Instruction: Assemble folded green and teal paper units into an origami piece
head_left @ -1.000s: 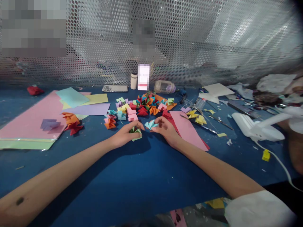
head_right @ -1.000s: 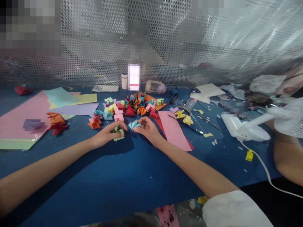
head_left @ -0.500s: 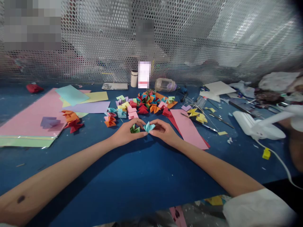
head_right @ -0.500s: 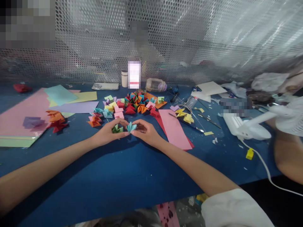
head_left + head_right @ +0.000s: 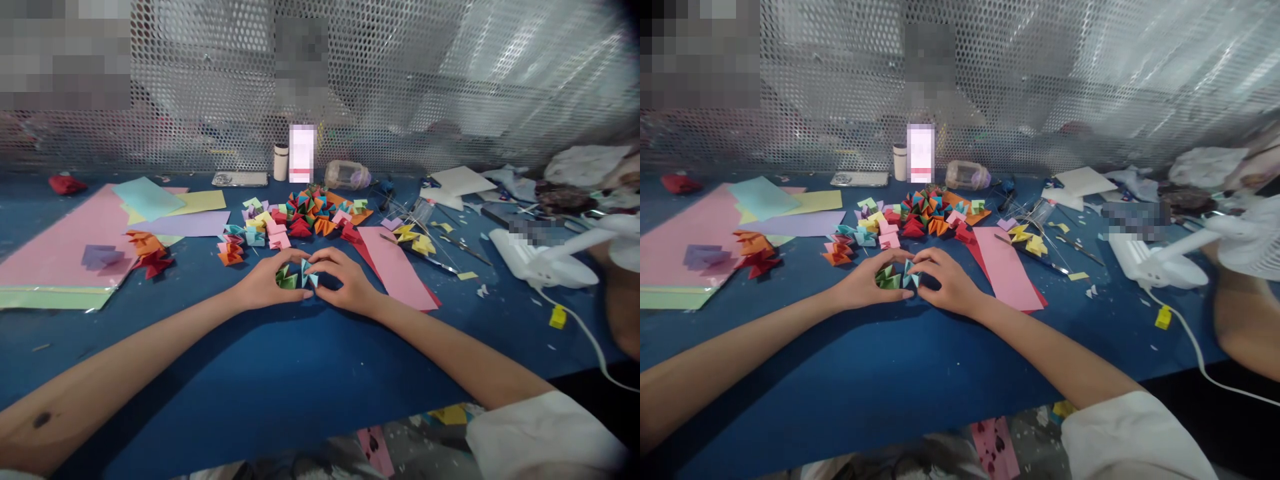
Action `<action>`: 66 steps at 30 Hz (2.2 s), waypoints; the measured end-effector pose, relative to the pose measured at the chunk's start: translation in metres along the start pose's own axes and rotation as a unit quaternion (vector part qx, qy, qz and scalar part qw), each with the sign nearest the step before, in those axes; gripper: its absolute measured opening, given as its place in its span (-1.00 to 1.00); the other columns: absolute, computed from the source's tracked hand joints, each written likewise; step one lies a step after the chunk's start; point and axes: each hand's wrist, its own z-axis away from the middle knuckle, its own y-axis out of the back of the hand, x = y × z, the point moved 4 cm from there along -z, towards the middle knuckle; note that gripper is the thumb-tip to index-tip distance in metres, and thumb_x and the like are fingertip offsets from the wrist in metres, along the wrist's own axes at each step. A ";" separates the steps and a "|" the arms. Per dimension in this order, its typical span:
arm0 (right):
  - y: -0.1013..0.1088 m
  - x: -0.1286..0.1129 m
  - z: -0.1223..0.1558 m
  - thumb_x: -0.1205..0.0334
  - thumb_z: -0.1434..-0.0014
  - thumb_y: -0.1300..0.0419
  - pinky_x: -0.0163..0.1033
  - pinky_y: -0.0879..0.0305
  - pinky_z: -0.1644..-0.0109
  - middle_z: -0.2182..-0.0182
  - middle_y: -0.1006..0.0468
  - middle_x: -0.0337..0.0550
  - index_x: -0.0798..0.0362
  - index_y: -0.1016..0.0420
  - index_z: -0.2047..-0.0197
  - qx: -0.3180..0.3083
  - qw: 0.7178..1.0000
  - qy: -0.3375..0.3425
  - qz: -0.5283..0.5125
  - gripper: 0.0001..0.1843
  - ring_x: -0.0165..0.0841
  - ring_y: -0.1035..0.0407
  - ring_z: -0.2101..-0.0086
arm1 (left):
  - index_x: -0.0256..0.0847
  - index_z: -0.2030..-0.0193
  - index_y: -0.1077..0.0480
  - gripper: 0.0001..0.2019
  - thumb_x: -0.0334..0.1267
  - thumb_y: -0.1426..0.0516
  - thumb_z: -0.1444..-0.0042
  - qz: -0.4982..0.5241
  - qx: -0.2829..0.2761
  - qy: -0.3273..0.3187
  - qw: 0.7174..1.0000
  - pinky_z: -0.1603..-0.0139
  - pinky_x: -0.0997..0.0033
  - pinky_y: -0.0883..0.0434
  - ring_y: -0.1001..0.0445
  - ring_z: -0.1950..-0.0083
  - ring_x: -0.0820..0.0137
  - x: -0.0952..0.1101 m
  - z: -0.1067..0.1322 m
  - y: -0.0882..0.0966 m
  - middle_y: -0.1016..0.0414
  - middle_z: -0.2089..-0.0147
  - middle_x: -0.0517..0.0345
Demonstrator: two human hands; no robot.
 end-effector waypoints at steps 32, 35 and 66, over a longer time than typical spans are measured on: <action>-0.003 -0.001 0.001 0.34 -0.05 -0.20 -0.07 -0.32 -0.01 0.08 -0.35 -0.06 -0.03 -0.31 0.19 -0.021 0.998 -0.041 -0.051 -0.77 -0.24 -0.35 0.07 | -0.17 -0.07 -0.20 -0.43 -0.20 -0.31 0.06 0.124 -0.010 0.024 0.992 0.09 0.36 -0.28 -0.34 0.14 0.37 -0.001 -0.002 0.002 -0.29 0.20 0.19; -0.005 0.001 0.001 0.40 -0.02 -0.19 -0.10 -0.34 0.02 0.09 -0.35 -0.06 -0.02 -0.35 0.25 -0.020 0.999 -0.035 -0.031 -0.79 -0.25 -0.37 0.09 | -0.15 -0.09 -0.18 -0.43 -0.20 -0.30 0.04 0.144 -0.026 0.031 0.989 0.10 0.35 -0.31 -0.36 0.12 0.36 -0.004 -0.002 0.000 -0.31 0.17 0.16; 0.005 -0.004 0.002 0.23 0.00 -0.34 -0.19 -0.39 0.13 0.21 -0.48 -0.14 -0.02 -0.33 0.21 0.050 0.996 -0.046 -0.056 -0.69 -0.32 -0.43 0.21 | -0.23 0.15 -0.31 -0.75 -0.34 -0.15 0.02 0.147 0.027 0.070 0.986 0.38 0.48 -0.23 -0.24 0.40 0.51 -0.005 -0.004 -0.005 -0.33 0.28 0.22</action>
